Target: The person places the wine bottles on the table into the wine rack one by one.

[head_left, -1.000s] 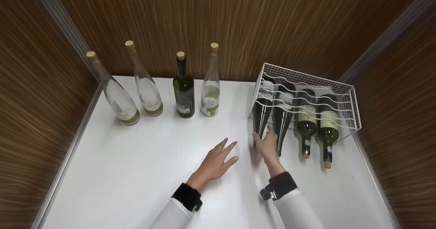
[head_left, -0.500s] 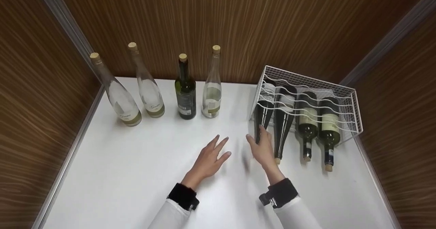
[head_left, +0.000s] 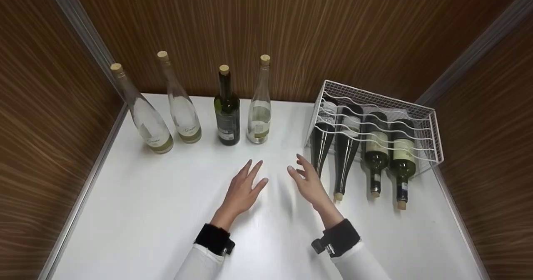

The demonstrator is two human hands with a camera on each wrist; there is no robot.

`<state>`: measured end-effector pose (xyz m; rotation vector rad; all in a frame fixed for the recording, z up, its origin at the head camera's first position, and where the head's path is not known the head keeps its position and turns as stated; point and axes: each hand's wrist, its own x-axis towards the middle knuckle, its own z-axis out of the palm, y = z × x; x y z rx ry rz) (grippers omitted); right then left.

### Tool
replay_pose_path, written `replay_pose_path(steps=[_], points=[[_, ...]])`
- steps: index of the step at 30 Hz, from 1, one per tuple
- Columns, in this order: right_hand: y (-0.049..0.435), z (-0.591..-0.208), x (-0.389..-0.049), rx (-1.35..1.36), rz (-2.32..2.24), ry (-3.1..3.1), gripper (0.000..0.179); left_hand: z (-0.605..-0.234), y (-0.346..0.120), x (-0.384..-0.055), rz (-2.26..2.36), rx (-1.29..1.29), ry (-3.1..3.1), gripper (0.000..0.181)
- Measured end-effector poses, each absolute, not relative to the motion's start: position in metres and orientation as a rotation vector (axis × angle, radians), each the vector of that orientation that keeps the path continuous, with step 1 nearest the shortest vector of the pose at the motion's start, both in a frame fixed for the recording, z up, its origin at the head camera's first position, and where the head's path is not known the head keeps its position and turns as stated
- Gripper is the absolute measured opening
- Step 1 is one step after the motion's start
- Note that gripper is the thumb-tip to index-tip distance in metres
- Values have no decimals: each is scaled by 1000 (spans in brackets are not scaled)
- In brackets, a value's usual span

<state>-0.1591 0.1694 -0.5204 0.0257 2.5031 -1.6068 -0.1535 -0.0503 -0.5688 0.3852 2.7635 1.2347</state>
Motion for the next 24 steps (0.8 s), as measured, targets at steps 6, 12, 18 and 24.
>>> replay_pose_path(steps=[6, 12, 18, 24], points=[[164, -520, -160, 8, -1634, 2429, 72, -572, -65, -156, 1293, 307, 2828, 65], [159, -517, -162, -23, -1705, 2331, 69, -576, -84, -163, 1400, 172, 2877, 62], [153, -518, -165, -60, -1737, 2285, 66, -579, -111, -167, 1469, 21, 2864, 62], [145, -514, -165, -88, -1733, 2223, 64, -578, -147, -168, 1572, -147, 2919, 66]])
